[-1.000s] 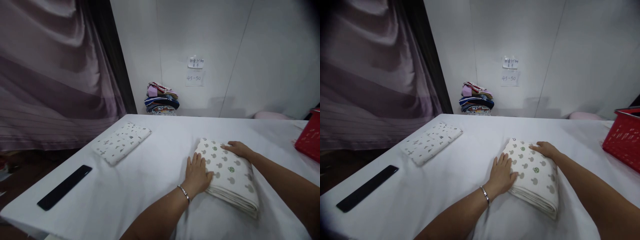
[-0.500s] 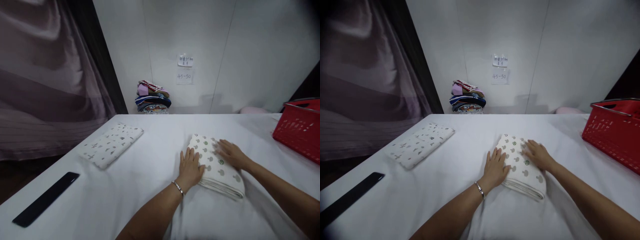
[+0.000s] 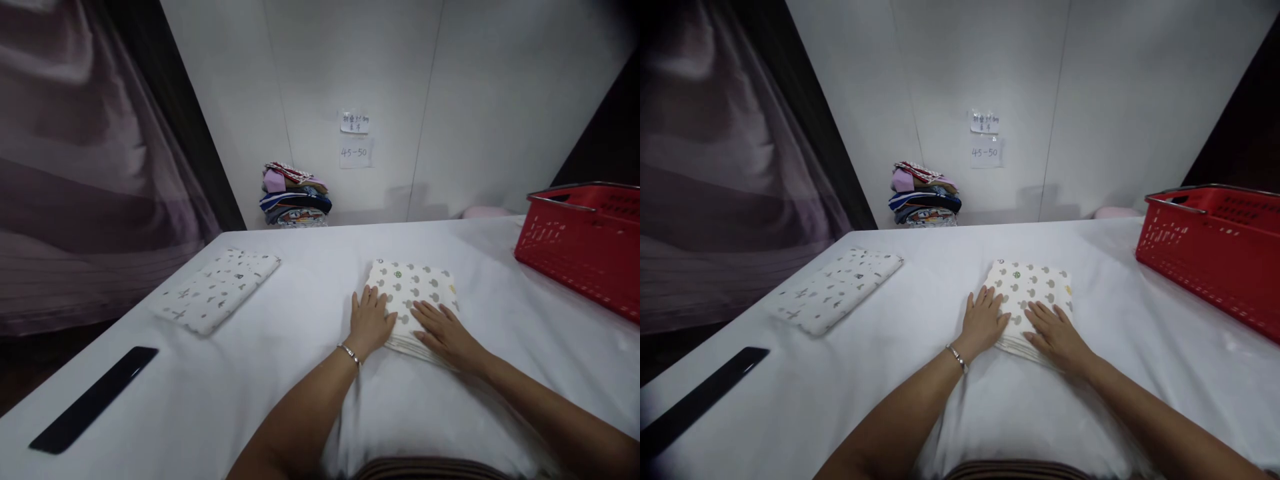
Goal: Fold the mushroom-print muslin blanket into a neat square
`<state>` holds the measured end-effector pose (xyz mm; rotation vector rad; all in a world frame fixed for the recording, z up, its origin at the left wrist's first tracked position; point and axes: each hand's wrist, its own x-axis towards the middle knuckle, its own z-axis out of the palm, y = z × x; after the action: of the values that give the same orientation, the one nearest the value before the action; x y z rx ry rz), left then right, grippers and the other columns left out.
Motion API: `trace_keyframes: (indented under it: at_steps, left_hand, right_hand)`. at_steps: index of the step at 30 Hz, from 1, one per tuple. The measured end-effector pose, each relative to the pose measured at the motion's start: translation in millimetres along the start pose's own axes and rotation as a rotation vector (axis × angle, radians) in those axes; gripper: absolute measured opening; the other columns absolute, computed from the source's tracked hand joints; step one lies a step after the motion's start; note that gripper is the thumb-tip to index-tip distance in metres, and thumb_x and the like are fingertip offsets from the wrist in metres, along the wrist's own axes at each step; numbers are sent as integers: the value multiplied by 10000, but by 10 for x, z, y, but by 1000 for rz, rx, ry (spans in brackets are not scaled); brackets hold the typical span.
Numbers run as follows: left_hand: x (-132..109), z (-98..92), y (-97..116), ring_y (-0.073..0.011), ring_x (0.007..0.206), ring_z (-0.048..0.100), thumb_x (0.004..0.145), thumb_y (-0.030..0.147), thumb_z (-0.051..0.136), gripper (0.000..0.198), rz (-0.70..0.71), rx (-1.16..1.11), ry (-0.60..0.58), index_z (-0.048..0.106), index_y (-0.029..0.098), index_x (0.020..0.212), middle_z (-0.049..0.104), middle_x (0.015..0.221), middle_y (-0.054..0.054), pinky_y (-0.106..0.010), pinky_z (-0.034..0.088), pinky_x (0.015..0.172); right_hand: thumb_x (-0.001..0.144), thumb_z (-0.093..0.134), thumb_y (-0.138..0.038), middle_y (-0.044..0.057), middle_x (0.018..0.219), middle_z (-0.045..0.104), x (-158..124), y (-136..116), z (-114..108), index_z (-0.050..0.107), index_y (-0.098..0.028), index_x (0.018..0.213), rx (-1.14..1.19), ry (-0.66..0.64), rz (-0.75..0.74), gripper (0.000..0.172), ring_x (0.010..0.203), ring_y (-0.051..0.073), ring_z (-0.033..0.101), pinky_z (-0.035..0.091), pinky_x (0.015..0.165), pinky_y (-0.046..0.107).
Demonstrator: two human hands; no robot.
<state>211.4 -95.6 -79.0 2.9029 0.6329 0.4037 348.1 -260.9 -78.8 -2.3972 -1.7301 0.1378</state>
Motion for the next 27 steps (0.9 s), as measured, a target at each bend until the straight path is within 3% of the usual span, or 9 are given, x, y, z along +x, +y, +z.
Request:
trace_keyframes:
  at_steps: [5,9,14,18,27]
  left_hand:
    - [-20,2,-25,-255,1402,212,944,473,330,478,32,-47,63,456,214,1326,397,1456,-77,-522,137,1146]
    - [-30,-19,-79,-236,1333,337,939,383,435,302,164,-187,137,584,254,1167,541,1331,-25,-513,145,1143]
    - [-27,-120,-116,-178,1081,539,851,407,607,227,397,-338,30,672,262,1012,652,1137,4,-369,343,1004]
    - [-33,-175,-111,-180,1022,547,809,398,664,223,417,-321,-63,689,265,987,656,1073,6,-343,373,915]
    - [-68,-174,-78,-167,952,540,855,327,609,132,453,-283,-65,658,224,922,640,972,-5,-316,376,872]
  right_hand:
    - [958,280,-537,54,1466,378,-153,29,-22,452,-241,1386,153,39,-48,548,1381,247,270,162,1141,534]
    - [962,376,-409,56,1350,531,-377,62,27,559,-263,1276,209,260,-176,392,1274,243,443,291,1100,525]
    - [935,439,-300,86,1120,634,-503,-28,3,636,-243,1142,191,400,-235,291,1023,227,585,499,866,389]
    - [918,465,-316,89,968,647,-443,-82,-39,662,-203,1065,100,394,-236,271,879,228,590,485,764,384]
    - [952,386,-271,74,851,645,-379,-104,49,672,-187,888,67,425,-212,305,790,201,570,467,698,369]
